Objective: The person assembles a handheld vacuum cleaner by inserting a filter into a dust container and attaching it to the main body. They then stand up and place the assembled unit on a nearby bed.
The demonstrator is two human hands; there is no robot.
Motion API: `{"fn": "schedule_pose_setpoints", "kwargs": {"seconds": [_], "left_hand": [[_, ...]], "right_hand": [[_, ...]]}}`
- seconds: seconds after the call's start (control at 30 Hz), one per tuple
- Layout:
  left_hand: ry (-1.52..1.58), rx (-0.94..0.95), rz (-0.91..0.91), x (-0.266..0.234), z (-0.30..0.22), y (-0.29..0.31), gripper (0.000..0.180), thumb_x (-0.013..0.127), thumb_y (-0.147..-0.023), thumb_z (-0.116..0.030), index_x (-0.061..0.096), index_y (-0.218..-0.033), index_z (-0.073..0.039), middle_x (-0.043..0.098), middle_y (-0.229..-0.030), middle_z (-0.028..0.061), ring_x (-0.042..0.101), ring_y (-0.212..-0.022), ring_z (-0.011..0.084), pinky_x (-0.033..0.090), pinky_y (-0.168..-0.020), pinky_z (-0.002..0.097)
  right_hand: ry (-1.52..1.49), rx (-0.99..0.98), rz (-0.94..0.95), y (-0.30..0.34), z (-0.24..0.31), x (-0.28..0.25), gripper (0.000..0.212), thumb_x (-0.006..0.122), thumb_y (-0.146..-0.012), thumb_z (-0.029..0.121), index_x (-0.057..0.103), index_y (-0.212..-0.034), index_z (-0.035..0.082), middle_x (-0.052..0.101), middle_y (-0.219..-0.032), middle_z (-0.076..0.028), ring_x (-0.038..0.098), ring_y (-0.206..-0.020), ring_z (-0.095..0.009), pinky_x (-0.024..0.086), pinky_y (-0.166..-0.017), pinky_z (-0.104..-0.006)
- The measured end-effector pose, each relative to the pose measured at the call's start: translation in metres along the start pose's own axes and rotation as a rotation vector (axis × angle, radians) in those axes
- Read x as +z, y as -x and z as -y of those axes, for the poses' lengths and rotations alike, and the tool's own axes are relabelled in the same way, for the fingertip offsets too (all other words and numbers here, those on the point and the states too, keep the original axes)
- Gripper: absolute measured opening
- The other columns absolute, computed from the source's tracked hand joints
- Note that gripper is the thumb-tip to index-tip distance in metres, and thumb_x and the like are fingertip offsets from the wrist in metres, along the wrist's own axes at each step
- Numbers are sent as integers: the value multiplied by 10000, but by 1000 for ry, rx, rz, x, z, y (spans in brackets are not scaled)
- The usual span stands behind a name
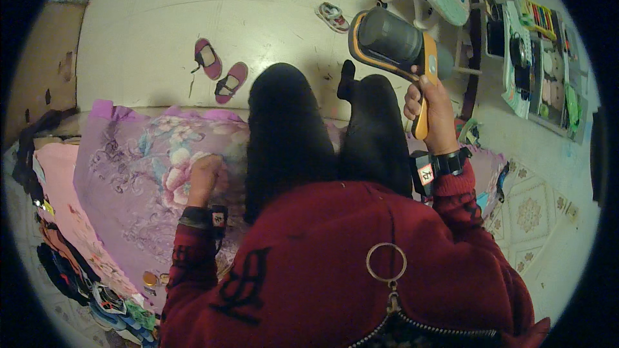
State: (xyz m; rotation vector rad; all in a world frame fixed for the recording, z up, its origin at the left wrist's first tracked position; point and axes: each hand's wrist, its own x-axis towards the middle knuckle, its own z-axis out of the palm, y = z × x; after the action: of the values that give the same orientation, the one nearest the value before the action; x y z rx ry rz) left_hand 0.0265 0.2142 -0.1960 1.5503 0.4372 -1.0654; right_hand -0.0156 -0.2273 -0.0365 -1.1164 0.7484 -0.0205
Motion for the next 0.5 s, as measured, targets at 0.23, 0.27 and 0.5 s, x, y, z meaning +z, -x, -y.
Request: {"fn": "schedule_pose_setpoints", "kwargs": {"seconds": [0.23,0.27,0.5], "left_hand": [[-180,98,66,-3,0,0,264,511,-893,-242,604,-760,-33,580,-602,49,543,-474,145,422,-421,265],[-214,157,101,-3,0,-1,271,513,-892,-252,606,-765,-30,577,-593,47,542,-470,146,424,-423,264],[-7,-58,88,1,-2,-3,286,514,-895,-260,589,-750,-26,583,-587,76,562,-436,181,463,-405,290]], "right_hand": [[-13,60,50,-14,3,34,224,509,-926,208,473,-1099,70,474,-648,-22,440,-467,-99,380,-419,-244],[34,53,56,-16,4,39,222,515,-924,203,476,-1097,70,478,-649,-24,438,-466,-100,380,-420,-244],[61,124,110,-27,11,71,222,517,-921,206,477,-1091,70,477,-665,-27,443,-475,-100,371,-431,-238]]}}
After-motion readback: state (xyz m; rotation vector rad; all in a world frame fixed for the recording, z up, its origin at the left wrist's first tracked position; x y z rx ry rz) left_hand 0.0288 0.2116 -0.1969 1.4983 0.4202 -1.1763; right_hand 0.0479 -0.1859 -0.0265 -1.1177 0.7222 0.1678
